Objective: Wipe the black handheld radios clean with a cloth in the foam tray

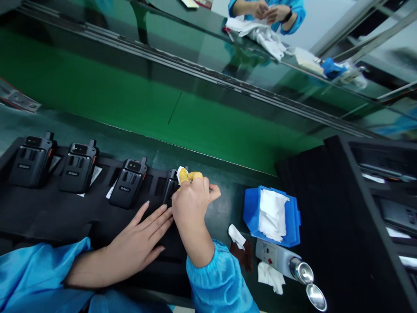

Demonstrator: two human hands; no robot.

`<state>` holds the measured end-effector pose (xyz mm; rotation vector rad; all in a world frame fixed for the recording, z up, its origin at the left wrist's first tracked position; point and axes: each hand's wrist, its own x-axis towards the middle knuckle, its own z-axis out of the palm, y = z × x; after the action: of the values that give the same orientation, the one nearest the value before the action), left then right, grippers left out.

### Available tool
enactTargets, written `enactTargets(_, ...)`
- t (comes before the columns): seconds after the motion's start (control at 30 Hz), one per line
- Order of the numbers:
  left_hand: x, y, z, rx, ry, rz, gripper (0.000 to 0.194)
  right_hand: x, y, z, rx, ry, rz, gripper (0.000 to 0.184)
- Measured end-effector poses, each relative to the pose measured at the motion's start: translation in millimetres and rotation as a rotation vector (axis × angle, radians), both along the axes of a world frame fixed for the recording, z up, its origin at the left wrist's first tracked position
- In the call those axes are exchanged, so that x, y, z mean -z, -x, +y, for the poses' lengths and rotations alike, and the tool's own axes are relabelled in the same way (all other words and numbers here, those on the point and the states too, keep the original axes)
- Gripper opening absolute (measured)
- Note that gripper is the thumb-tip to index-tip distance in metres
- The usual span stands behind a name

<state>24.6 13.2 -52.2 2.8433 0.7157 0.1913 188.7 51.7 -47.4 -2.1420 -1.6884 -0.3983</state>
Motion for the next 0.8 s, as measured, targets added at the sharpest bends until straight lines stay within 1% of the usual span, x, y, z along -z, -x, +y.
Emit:
enactTargets(0.07,0.9,-0.3,0.0,-0.001,0.012,0.010,0.050,-2.8,0.6,1.5,-0.012,0.002,-0.004,0.023)
enactTargets(0.17,2.5,-0.4,0.2,-0.007,0.011,0.009,0.051,-7.0,5.2,1.4,-0.026,0.022,-0.095,0.028)
enactTargets(0.3,3.4,0.4,-0.1,-0.008,-0.020,-0.001,0.050,-4.3,11.0,-4.0,0.005,0.014,-0.197,0.030)
enactTargets(0.5,2.9,1.2,0.7,-0.007,-0.009,0.013,0.051,6.8,4.7,-15.1,0.069,-0.012,-0.164,0.027)
enactTargets(0.6,1.7,1.5,0.8,-0.008,-0.011,-0.004,0.049,6.6,-4.9,-27.5,0.126,-0.010,-0.142,0.027)
enactTargets(0.67,0.6,2.1,-0.5,-0.020,-0.012,-0.022,0.047,5.2,-9.0,-39.1,0.136,-0.012,-0.126,0.026)
enactTargets(0.73,-0.2,3.2,-2.8,-0.029,-0.020,-0.042,0.046,4.6,-8.2,-50.6,0.091,-0.030,-0.125,0.026)
enactTargets(0.8,0.4,4.5,-5.5,-0.032,-0.024,-0.059,0.046,6.0,-2.3,-58.9,-0.005,-0.052,-0.133,0.025)
